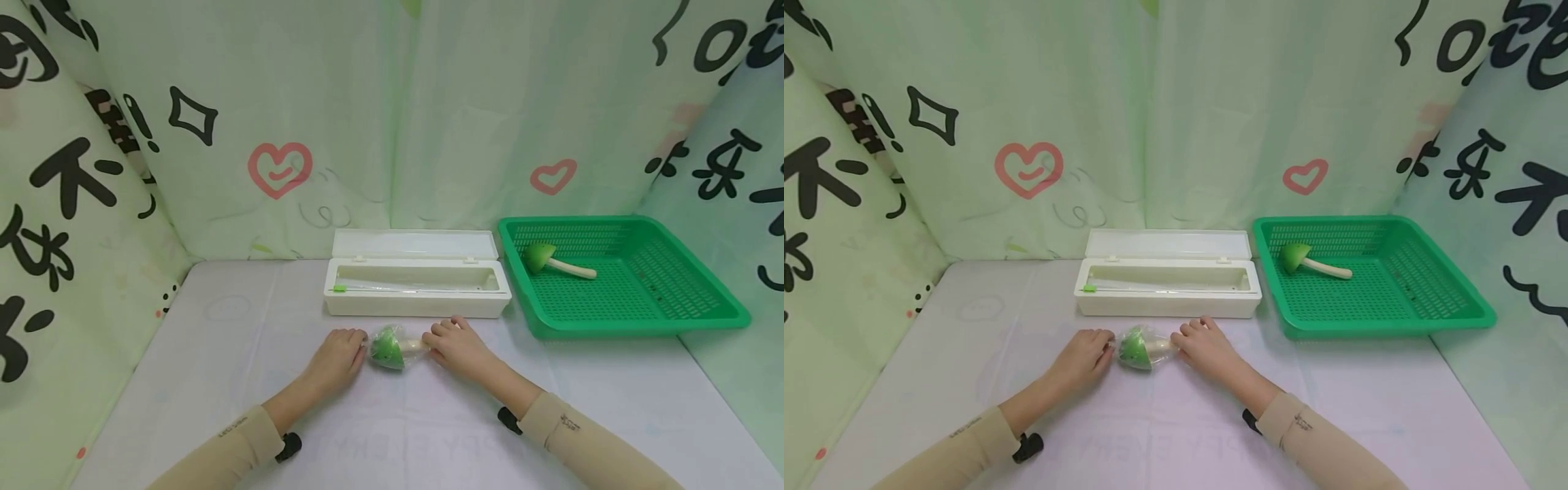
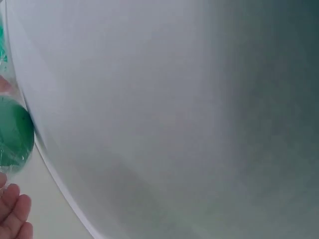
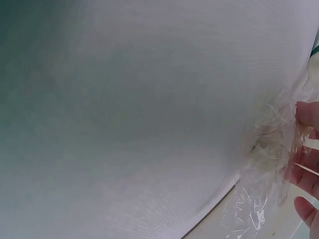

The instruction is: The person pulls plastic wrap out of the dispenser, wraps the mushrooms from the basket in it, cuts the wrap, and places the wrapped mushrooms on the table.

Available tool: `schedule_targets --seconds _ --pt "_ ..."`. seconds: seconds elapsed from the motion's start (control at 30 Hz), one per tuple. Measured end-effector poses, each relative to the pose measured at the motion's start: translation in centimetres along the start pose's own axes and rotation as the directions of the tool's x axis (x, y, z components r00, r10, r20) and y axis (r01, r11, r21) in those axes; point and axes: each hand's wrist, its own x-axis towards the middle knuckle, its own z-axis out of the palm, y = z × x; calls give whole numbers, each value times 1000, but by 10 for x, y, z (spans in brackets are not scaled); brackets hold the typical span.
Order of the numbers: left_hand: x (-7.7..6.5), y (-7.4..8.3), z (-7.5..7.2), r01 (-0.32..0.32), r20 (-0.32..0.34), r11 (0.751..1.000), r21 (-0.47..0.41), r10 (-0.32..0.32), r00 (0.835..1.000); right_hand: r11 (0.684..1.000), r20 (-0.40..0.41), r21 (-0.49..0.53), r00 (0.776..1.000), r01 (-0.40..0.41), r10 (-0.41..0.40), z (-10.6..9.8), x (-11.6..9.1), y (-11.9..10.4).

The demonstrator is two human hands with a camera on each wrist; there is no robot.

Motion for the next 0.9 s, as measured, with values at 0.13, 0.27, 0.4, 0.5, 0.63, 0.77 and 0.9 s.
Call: schedule_targets --seconds 0.13,0.27,0.4,0.5,0.63,0.77,0.9 --pt "3 2 0 -86 -113 994 -70 77 991 1000 -9 -11 1000 6 -6 2 1 -1" --pt "8 3 2 -222 -180 975 -11 216 959 1000 -16 -20 1000 10 -10 3 1 -1" --pt "10 5 2 -307 -192 950 59 312 930 1000 -18 -14 1000 14 -14 4 1 -1" --pt "10 8 3 -333 -161 941 54 337 928 1000 -10 -5 1000 10 -10 4 1 -2" --pt "8 10 5 -349 -111 935 70 355 928 1000 -4 -4 1000 10 -10 3 1 -3" --pt "6 10 4 -347 -89 929 130 360 929 1000 -17 -5 1000 7 -8 2 1 -3" --pt "7 11 3 -341 -71 925 167 356 932 1000 24 3 1000 -14 14 -1 2 -3"
